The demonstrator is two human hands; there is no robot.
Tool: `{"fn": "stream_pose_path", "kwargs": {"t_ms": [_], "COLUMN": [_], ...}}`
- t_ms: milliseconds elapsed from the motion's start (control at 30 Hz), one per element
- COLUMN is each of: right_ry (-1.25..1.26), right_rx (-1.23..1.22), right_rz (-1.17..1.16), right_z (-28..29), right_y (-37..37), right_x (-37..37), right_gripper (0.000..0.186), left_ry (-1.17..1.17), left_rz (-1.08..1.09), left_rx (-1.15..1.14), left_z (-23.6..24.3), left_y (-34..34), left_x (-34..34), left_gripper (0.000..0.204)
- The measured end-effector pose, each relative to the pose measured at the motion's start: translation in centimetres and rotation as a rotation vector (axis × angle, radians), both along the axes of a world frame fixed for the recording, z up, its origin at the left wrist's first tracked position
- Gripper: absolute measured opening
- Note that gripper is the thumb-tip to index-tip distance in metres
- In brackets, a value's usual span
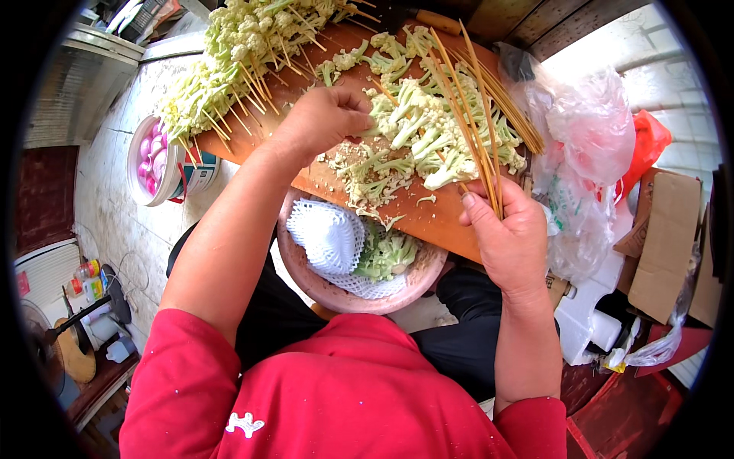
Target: The person skewers pieces of cauliflower onto wooden sticks from a wooden board, placing each completed skewer onto a pile on the same board.
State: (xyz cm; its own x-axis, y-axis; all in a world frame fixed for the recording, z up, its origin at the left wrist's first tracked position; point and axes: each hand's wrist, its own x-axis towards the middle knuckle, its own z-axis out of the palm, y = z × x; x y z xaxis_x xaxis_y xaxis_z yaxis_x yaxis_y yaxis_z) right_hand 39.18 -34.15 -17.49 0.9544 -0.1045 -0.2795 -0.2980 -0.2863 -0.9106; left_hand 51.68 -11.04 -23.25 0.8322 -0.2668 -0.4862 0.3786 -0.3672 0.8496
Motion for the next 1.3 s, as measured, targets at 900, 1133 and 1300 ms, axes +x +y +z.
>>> {"fn": "stream_pose_path", "kwargs": {"t_ms": [900,1133,1300], "right_ry": [-0.035,-0.040,0.005], "right_rx": [-0.042,-0.058,-0.040], "right_rz": [-0.013,0.012,0.032], "right_z": [0.0,0.0,0.4], "right_y": [0.2,0.2,0.3], "right_x": [0.0,-0.1,-0.1], "right_gripper": [0.014,0.013,0.013], "left_ry": [0.034,-0.056,-0.073], "left_rz": [0.568,0.556,0.535], "left_rx": [-0.371,-0.346,-0.409], "left_z": [0.3,0.6,1.2], "left_y": [-1.1,-1.6,-2.0], "left_x": [-0.2,-0.5,-0.8], "left_gripper": [0.026,0.023,0.024]}}
